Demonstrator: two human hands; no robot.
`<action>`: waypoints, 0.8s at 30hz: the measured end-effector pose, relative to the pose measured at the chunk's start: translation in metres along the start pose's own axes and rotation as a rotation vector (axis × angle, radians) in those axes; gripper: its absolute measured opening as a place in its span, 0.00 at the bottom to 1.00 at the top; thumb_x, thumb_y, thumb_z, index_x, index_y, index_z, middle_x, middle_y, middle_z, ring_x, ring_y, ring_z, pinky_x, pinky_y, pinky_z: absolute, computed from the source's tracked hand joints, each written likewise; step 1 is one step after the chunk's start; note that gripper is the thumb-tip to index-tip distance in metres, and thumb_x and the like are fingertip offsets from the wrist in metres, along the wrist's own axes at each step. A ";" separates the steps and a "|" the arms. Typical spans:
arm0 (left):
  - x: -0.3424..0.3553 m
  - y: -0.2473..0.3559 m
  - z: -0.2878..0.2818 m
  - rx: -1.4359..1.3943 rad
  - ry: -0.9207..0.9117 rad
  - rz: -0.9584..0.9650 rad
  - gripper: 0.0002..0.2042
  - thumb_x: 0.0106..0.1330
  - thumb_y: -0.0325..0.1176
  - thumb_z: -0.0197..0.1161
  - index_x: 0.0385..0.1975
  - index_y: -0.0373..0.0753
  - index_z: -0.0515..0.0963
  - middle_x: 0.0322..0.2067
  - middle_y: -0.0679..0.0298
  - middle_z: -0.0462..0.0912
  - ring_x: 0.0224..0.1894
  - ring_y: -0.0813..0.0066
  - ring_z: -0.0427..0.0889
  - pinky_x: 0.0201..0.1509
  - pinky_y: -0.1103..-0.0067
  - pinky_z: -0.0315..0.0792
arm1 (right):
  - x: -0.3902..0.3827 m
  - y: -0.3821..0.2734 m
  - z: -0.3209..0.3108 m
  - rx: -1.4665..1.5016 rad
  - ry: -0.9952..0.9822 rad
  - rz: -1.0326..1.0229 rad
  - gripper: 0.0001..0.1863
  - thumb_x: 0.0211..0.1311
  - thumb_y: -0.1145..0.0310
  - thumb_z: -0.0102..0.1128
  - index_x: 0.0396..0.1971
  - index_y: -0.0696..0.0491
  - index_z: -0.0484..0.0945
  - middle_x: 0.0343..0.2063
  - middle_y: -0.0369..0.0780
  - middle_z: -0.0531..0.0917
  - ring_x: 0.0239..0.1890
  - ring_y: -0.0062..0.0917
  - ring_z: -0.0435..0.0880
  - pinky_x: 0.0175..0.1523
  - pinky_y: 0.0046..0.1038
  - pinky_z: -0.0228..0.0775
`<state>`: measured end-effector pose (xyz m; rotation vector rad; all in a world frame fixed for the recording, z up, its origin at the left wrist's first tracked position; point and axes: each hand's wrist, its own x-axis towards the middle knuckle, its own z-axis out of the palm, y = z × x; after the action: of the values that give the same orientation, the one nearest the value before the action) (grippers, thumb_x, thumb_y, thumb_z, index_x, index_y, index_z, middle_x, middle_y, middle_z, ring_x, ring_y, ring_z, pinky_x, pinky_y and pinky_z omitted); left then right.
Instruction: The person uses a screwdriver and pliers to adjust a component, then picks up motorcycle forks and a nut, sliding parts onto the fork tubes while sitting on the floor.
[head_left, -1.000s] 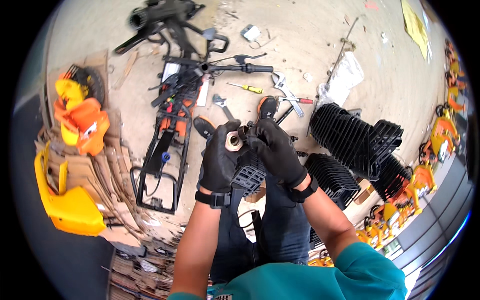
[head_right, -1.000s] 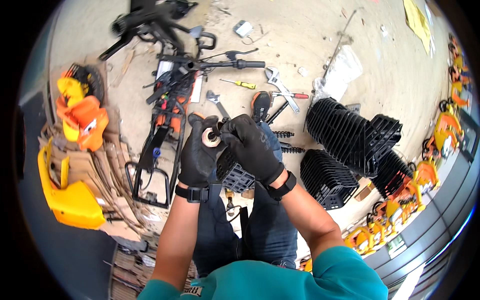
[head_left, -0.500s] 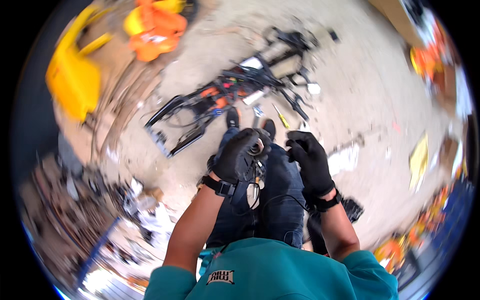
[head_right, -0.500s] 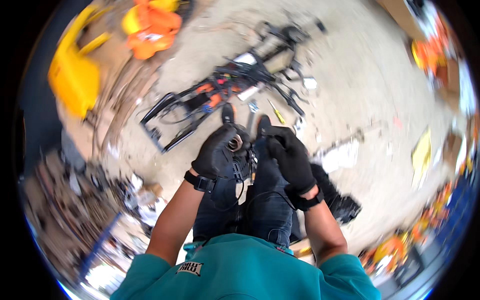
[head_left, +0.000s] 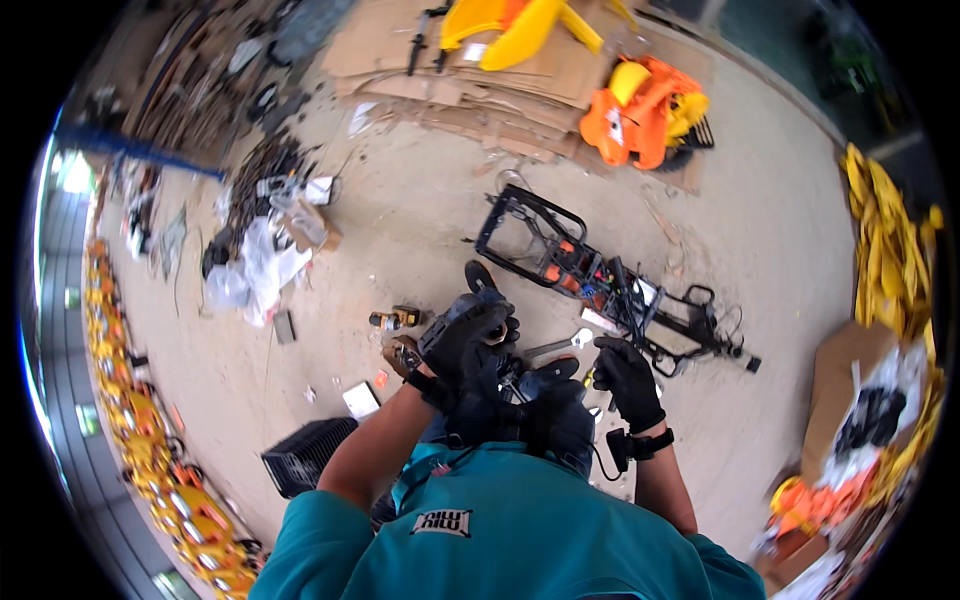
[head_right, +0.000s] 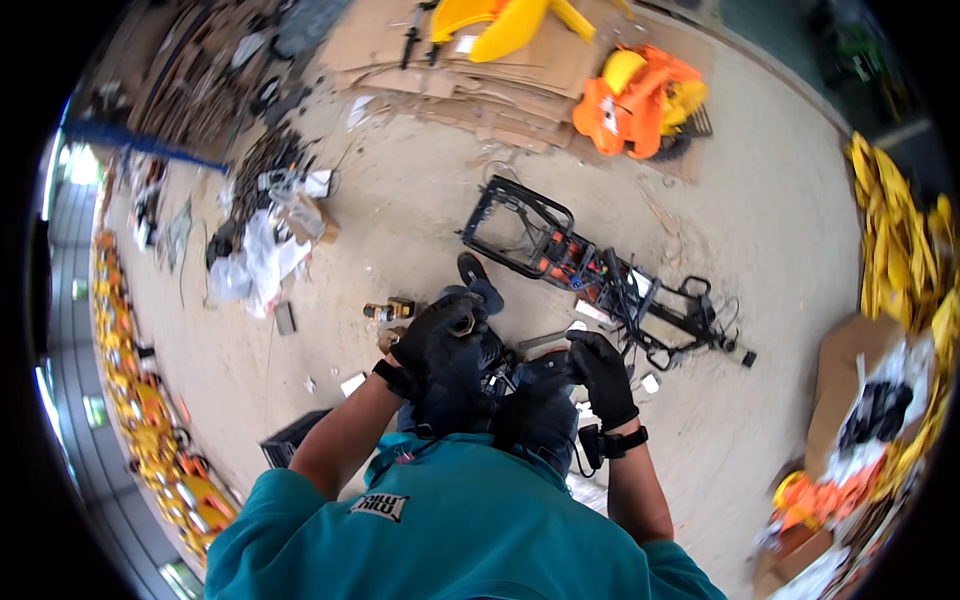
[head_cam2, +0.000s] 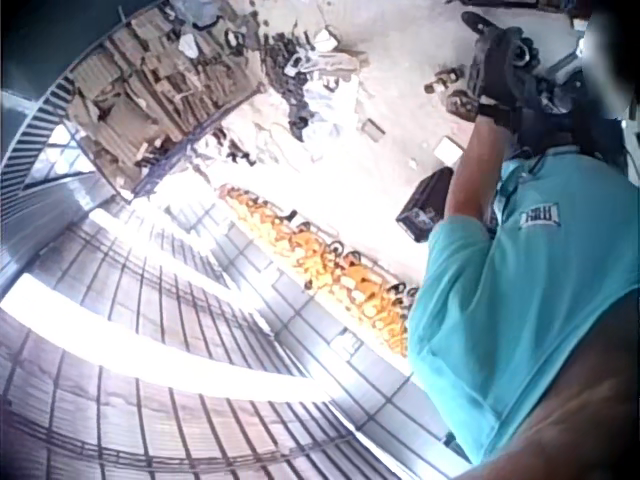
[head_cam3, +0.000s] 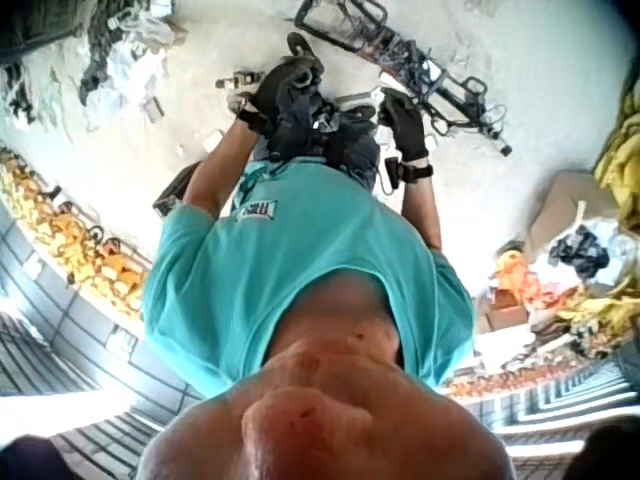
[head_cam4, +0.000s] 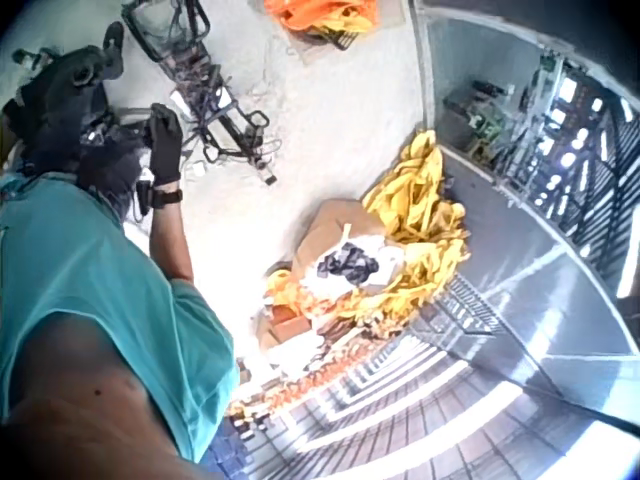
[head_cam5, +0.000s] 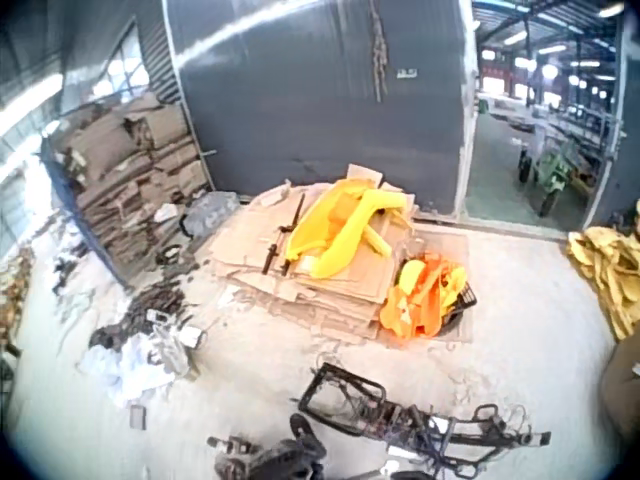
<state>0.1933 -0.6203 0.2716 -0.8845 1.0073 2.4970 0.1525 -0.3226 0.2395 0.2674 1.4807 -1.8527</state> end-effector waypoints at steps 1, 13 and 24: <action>-0.007 0.005 -0.002 -0.027 0.071 -0.018 0.10 0.70 0.34 0.60 0.46 0.38 0.76 0.37 0.64 0.80 0.40 0.72 0.80 0.46 0.75 0.76 | 0.011 0.003 0.007 0.013 -0.025 -0.002 0.13 0.72 0.67 0.54 0.51 0.54 0.76 0.30 0.33 0.79 0.29 0.14 0.78 0.34 0.19 0.73; 0.089 0.152 -0.117 0.034 -0.008 -0.035 0.15 0.69 0.41 0.61 0.49 0.39 0.76 0.38 0.63 0.81 0.41 0.71 0.81 0.47 0.73 0.77 | 0.159 -0.037 0.150 0.025 -0.028 -0.046 0.12 0.74 0.62 0.50 0.48 0.52 0.73 0.31 0.37 0.80 0.30 0.22 0.81 0.36 0.25 0.77; 0.068 0.327 -0.313 0.772 0.115 0.492 0.11 0.70 0.38 0.59 0.46 0.40 0.77 0.39 0.61 0.80 0.39 0.69 0.80 0.43 0.73 0.75 | 0.355 -0.114 0.347 -0.373 0.022 0.020 0.12 0.74 0.65 0.47 0.44 0.55 0.78 0.28 0.33 0.78 0.28 0.18 0.78 0.34 0.22 0.72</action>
<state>0.1174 -1.0686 0.2207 -0.5688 2.2264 2.0654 -0.0776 -0.7772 0.2301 0.1217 1.7944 -1.5230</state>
